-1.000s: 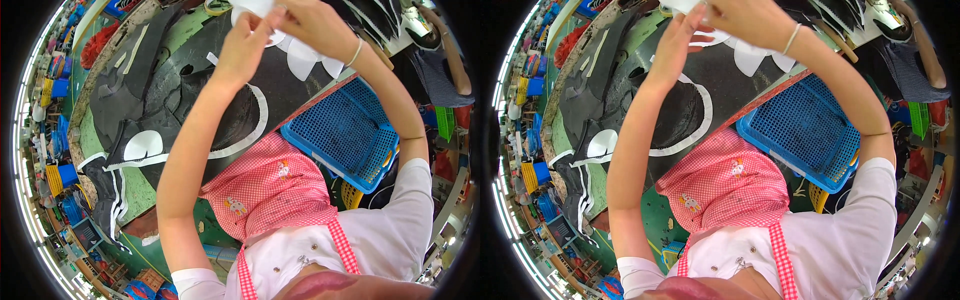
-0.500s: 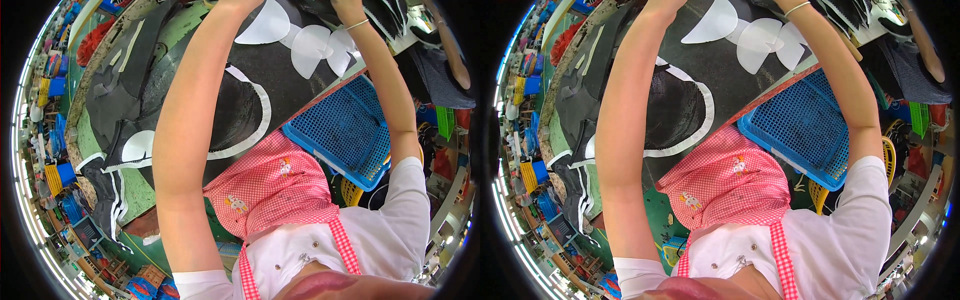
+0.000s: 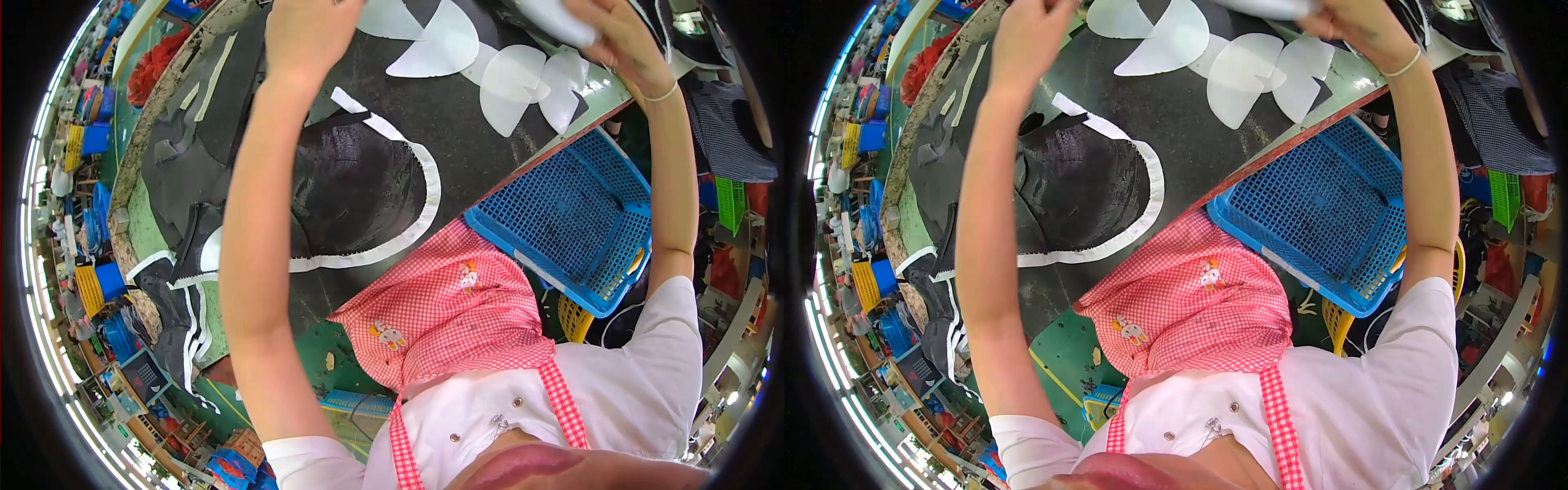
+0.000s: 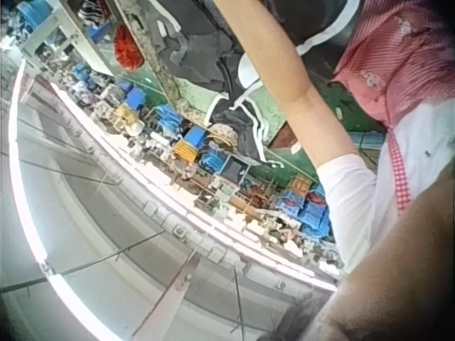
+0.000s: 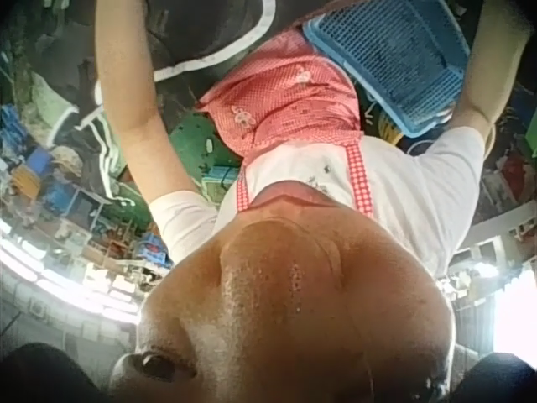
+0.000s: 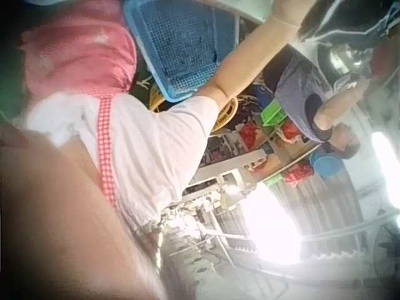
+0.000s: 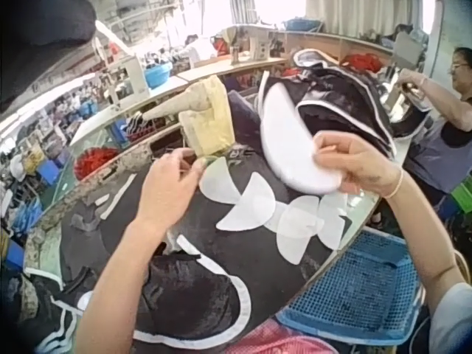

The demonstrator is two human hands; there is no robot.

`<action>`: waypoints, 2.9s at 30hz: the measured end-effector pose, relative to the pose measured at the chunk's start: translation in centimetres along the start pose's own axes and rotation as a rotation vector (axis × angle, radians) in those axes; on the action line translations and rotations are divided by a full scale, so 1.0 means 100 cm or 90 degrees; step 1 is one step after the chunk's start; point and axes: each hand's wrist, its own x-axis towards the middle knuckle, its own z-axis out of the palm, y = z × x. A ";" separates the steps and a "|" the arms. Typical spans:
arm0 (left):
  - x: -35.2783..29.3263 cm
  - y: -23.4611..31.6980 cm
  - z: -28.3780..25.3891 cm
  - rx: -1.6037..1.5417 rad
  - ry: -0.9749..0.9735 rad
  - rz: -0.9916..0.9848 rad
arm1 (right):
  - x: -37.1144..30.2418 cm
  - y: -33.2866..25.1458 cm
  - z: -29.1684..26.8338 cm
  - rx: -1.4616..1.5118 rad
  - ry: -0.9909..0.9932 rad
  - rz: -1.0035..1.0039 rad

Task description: Manually aligning and assembling leather shoe upper components and white lining materials at a factory workbench.

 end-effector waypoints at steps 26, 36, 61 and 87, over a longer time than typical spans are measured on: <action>-0.184 -0.011 -0.079 -0.430 -0.468 -0.502 | 0.053 0.069 0.144 -0.229 -0.319 0.143; -0.183 -0.001 -0.071 -0.365 -0.466 -0.493 | 0.044 0.059 0.152 -0.411 -0.258 0.045; -0.240 0.026 -0.051 0.052 -0.394 0.120 | -0.028 0.108 0.160 -0.729 -0.120 -0.429; -0.142 0.036 -0.151 -0.709 0.343 -0.153 | 0.022 0.013 0.178 0.244 -0.251 -0.182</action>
